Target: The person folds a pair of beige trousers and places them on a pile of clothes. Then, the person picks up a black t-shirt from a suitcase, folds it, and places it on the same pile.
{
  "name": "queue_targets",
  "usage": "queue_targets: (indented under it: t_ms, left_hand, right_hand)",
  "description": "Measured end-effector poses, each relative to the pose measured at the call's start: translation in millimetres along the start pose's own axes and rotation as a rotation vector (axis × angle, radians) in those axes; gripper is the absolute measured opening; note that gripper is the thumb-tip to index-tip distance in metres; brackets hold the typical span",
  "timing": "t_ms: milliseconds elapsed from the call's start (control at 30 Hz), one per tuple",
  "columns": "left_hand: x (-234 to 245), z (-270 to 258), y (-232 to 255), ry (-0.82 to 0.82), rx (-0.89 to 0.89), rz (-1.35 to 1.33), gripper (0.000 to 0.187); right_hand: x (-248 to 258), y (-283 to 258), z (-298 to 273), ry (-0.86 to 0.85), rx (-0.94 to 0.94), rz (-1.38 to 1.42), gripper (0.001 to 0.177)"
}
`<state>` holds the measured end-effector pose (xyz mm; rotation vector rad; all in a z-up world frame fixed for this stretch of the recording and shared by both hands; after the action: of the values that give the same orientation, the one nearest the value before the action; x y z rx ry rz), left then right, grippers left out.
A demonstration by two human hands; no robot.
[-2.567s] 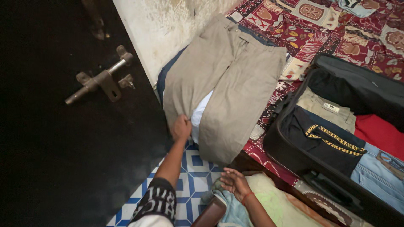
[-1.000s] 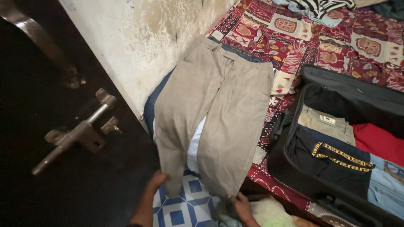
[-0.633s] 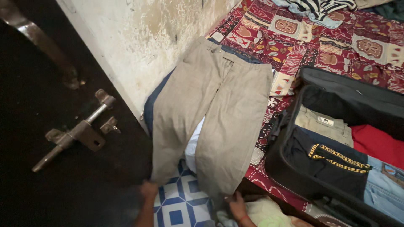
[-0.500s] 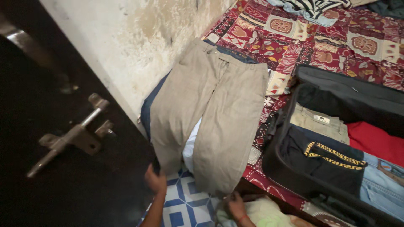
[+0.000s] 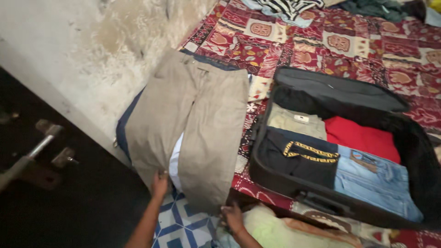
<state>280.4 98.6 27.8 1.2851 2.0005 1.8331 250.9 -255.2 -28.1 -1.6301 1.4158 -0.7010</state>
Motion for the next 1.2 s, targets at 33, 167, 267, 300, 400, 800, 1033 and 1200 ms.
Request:
queue_targets:
  t_ms: [33, 167, 267, 300, 400, 800, 1033, 1200]
  left_hand:
    - [-8, -13, -5, -0.064, 0.031, -0.105, 0.079]
    - [-37, -43, 10, -0.168, -0.257, -0.419, 0.072]
    - [-45, -71, 55, -0.049, -0.632, -0.248, 0.064]
    - [-43, -88, 76, -0.029, -0.713, -0.176, 0.060]
    - [-42, -154, 159, 0.113, -0.968, 0.065, 0.062]
    - [-128, -313, 329, -0.363, -1.715, 0.215, 0.036]
    - [-138, -313, 311, -0.528, -1.483, 0.255, 0.032]
    - [-134, -321, 311, -0.541, -1.481, 0.363, 0.035]
  right_hand:
    - [1, 1, -4, -0.025, 0.051, -0.008, 0.055]
    - [-2, -12, -16, -0.139, 0.354, -0.073, 0.064]
    - [5, -31, -28, -0.136, 0.426, -0.222, 0.066]
    - [10, -47, -33, -0.117, 0.413, -0.288, 0.066]
    - [26, -100, -61, -0.080, 0.461, -0.406, 0.063]
    - [126, -331, -212, 0.017, 1.056, -0.989, 0.020]
    - [258, -367, -177, 0.272, 1.025, -1.225, 0.021]
    - [293, -340, -146, 0.257, 0.909, -1.284, 0.037]
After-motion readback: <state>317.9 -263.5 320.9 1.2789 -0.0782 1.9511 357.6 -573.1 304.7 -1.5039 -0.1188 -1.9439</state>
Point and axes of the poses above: each hand's wrist, its own z-axis towards the middle knuckle, its own x-axis out of the back of the hand, y = z × x, the point moved 3 cm from there along z, towards the middle knuckle, and after that the axes turned 7 degrees about -z, right-handed, at the moved point
